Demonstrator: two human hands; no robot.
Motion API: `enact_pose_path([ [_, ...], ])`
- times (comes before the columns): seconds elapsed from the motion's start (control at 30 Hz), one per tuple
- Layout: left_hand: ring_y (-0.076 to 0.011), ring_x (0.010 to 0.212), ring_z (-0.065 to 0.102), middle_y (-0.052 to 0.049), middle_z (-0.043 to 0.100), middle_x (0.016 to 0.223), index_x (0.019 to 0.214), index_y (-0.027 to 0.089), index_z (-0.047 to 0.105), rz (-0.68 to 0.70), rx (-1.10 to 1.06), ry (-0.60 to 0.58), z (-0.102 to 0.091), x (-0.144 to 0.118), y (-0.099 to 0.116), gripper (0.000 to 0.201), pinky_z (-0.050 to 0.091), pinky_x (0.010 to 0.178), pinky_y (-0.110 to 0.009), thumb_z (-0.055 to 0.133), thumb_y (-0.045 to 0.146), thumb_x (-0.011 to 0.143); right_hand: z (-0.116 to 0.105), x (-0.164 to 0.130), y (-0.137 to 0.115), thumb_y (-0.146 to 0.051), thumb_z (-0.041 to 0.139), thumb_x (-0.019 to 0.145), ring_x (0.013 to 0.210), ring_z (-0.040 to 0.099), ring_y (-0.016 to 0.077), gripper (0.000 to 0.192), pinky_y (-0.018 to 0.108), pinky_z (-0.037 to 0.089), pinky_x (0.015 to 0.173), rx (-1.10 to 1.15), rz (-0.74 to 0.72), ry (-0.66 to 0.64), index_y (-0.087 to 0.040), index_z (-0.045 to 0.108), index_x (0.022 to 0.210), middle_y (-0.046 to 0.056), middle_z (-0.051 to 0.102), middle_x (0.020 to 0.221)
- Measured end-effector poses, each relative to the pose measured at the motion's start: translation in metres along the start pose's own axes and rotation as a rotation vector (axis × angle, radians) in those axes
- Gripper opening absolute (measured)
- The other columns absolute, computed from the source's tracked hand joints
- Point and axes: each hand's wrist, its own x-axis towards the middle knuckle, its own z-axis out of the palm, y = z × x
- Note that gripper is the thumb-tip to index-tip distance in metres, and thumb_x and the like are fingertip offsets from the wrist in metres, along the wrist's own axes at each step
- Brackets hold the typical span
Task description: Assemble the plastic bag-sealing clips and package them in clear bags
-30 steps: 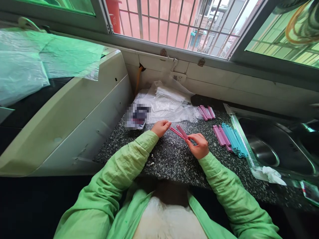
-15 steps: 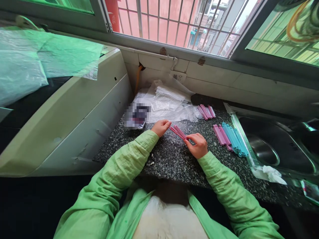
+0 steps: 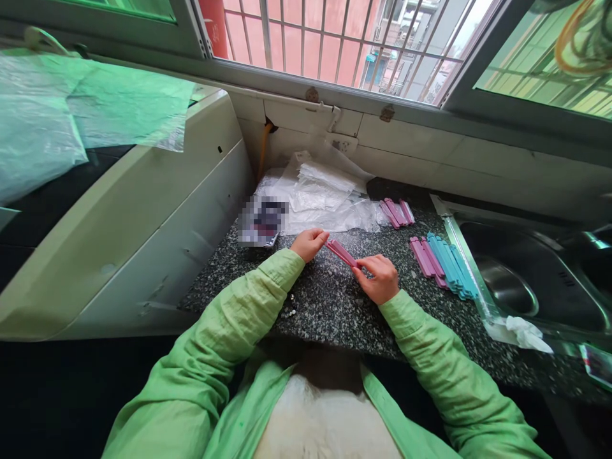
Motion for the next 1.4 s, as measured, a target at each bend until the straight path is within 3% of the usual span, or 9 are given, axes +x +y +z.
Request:
enact_pose_path([
  [1.13, -0.0054, 0.040, 0.028, 0.006, 0.032, 0.039, 0.048, 0.018, 0.037, -0.072, -0.098, -0.022, 0.001, -0.005, 0.012, 0.037, 0.023, 0.044, -0.023, 0.045, 0.040, 0.076, -0.001, 0.000, -0.004, -0.029, 0.055, 0.080, 0.069, 0.051, 0.0158, 0.011, 0.031, 0.032, 0.065, -0.158, -0.071, -0.036, -0.021, 0.062, 0.077, 0.000, 0.066, 0.070],
  [1.4, -0.0049, 0.039, 0.028, 0.006, 0.033, 0.038, 0.049, 0.018, 0.037, -0.070, -0.124, -0.054, 0.000, -0.005, 0.013, 0.044, 0.022, 0.043, -0.023, 0.047, 0.054, 0.073, -0.001, 0.001, -0.007, -0.027, 0.055, 0.079, 0.069, 0.051, 0.0156, 0.009, 0.031, 0.032, 0.066, -0.151, -0.072, -0.028, -0.021, 0.061, 0.074, 0.000, 0.066, 0.069],
])
